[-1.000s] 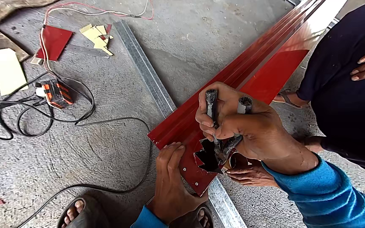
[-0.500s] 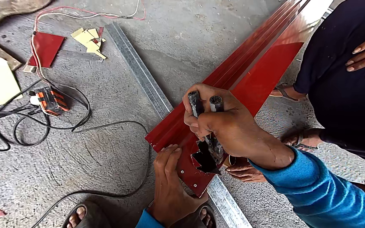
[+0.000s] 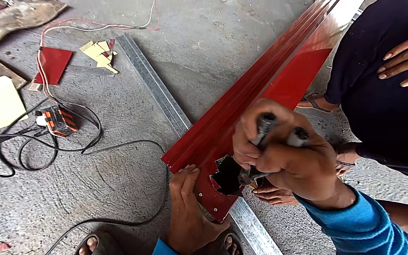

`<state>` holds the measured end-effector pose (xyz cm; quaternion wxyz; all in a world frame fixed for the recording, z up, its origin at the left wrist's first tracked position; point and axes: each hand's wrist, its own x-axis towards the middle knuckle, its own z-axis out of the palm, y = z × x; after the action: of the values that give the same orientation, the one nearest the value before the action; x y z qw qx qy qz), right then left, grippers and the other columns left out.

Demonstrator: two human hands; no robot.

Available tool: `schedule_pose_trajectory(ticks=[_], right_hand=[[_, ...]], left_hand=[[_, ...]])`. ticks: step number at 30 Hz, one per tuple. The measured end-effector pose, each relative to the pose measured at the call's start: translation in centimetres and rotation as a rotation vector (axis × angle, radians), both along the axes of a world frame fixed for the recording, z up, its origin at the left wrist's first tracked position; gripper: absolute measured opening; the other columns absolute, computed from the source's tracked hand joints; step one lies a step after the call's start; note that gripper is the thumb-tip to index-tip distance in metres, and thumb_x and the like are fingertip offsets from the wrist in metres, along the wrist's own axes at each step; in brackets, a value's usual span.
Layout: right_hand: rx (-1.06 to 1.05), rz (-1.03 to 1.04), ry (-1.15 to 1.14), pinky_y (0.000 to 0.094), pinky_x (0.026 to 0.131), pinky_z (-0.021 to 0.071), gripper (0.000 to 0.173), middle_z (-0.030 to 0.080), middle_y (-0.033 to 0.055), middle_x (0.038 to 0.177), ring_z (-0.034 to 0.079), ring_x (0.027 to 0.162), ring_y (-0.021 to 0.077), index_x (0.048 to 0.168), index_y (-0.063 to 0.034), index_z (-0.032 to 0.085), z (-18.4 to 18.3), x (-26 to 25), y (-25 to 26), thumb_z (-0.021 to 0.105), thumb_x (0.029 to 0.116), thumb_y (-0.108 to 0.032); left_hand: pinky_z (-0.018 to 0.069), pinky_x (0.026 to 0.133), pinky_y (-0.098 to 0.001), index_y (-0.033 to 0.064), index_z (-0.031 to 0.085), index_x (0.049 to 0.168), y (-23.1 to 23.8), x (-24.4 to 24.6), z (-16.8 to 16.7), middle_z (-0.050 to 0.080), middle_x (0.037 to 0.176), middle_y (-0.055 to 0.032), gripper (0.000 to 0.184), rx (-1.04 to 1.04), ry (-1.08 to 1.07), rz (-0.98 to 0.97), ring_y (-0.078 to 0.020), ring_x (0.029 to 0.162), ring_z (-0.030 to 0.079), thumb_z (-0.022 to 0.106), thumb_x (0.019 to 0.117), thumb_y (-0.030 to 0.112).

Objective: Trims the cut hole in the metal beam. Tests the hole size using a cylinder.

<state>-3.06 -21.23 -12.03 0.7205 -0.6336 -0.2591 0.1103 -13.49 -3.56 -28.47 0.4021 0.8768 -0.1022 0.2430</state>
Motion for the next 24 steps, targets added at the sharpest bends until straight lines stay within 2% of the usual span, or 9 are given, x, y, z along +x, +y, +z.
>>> schedule_pose_trajectory(ticks=[4,8,12,17,20,22,23,24], right_hand=[[0.184,0.026,-0.016,0.0231,0.052,0.0473,0.017,0.052,0.0008,0.075,0.053,0.060,0.0094,0.105,-0.0121,0.058,-0.6,-1.2,-2.6,0.062,0.0885,-0.011],[0.346,0.019,-0.008,0.0302,0.064,0.0553,0.020,0.056,0.0018,0.075,0.060,0.068,0.0133,0.104,-0.0120,0.061,-1.7,-2.3,-4.8,0.070,0.0866,-0.008],[0.494,0.080,-0.018,0.0321,0.065,0.0555,0.018,0.056,0.0027,0.073,0.060,0.067,0.0145,0.103,-0.0090,0.063,-2.7,-2.4,-5.8,0.072,0.0875,-0.007],[0.520,0.082,-0.035,0.0374,0.070,0.0576,0.015,0.057,0.0022,0.074,0.062,0.071,0.0167,0.102,-0.0096,0.064,-3.0,-2.5,-6.2,0.069,0.0889,-0.005],[0.390,-0.012,-0.051,0.0299,0.063,0.0552,0.017,0.057,0.0017,0.075,0.060,0.067,0.0126,0.105,-0.0115,0.063,-2.6,-2.3,-5.1,0.069,0.0889,-0.011],[0.342,-0.065,-0.046,0.0252,0.054,0.0525,0.018,0.058,0.0020,0.074,0.058,0.061,0.0100,0.101,-0.0105,0.062,-2.3,-1.8,-4.2,0.068,0.0834,-0.013],[0.332,-0.061,-0.050,0.0237,0.052,0.0510,0.018,0.057,0.0018,0.073,0.056,0.059,0.0089,0.099,-0.0097,0.062,-2.2,-1.6,-3.9,0.066,0.0815,-0.012],[0.319,-0.025,-0.062,0.0234,0.054,0.0516,0.020,0.057,0.0020,0.076,0.056,0.061,0.0086,0.103,-0.0090,0.061,-2.0,-1.4,-3.9,0.065,0.0832,-0.012]], left_hand=[[0.0423,0.112,-0.0446,0.0173,0.031,0.151,0.3,0.0,0.0,0.048,0.143,-0.0137,0.124,0.005,0.013,-0.016,-0.0269,0.136,0.047,0.087,0.0508,0.064],[0.0414,0.112,-0.0425,0.0172,0.031,0.150,0.4,0.1,0.0,0.048,0.142,-0.0131,0.122,0.012,0.001,-0.017,-0.0255,0.136,0.047,0.086,0.0512,0.064],[0.0406,0.112,-0.0399,0.0173,0.028,0.151,0.5,0.1,0.0,0.048,0.140,-0.0120,0.123,0.024,-0.001,-0.021,-0.0229,0.135,0.046,0.085,0.0517,0.065],[0.0393,0.113,-0.0365,0.0184,0.029,0.149,0.6,0.5,0.1,0.048,0.139,-0.0096,0.122,0.015,-0.006,-0.036,-0.0194,0.135,0.046,0.084,0.0518,0.066],[0.0400,0.113,-0.0356,0.0193,0.029,0.150,0.6,0.3,0.2,0.047,0.140,-0.0103,0.122,0.010,0.006,-0.025,-0.0192,0.135,0.046,0.084,0.0520,0.066],[0.0388,0.114,-0.0346,0.0198,0.029,0.150,0.5,0.5,0.4,0.046,0.141,-0.0103,0.120,0.001,0.005,-0.023,-0.0186,0.136,0.045,0.084,0.0525,0.065],[0.0384,0.115,-0.0341,0.0193,0.030,0.149,0.6,0.6,0.5,0.045,0.141,-0.0106,0.120,0.003,0.005,-0.023,-0.0182,0.137,0.045,0.084,0.0527,0.065],[0.0379,0.115,-0.0334,0.0180,0.030,0.149,0.6,0.6,0.6,0.046,0.141,-0.0113,0.120,0.007,0.003,-0.023,-0.0179,0.137,0.045,0.084,0.0529,0.065]])
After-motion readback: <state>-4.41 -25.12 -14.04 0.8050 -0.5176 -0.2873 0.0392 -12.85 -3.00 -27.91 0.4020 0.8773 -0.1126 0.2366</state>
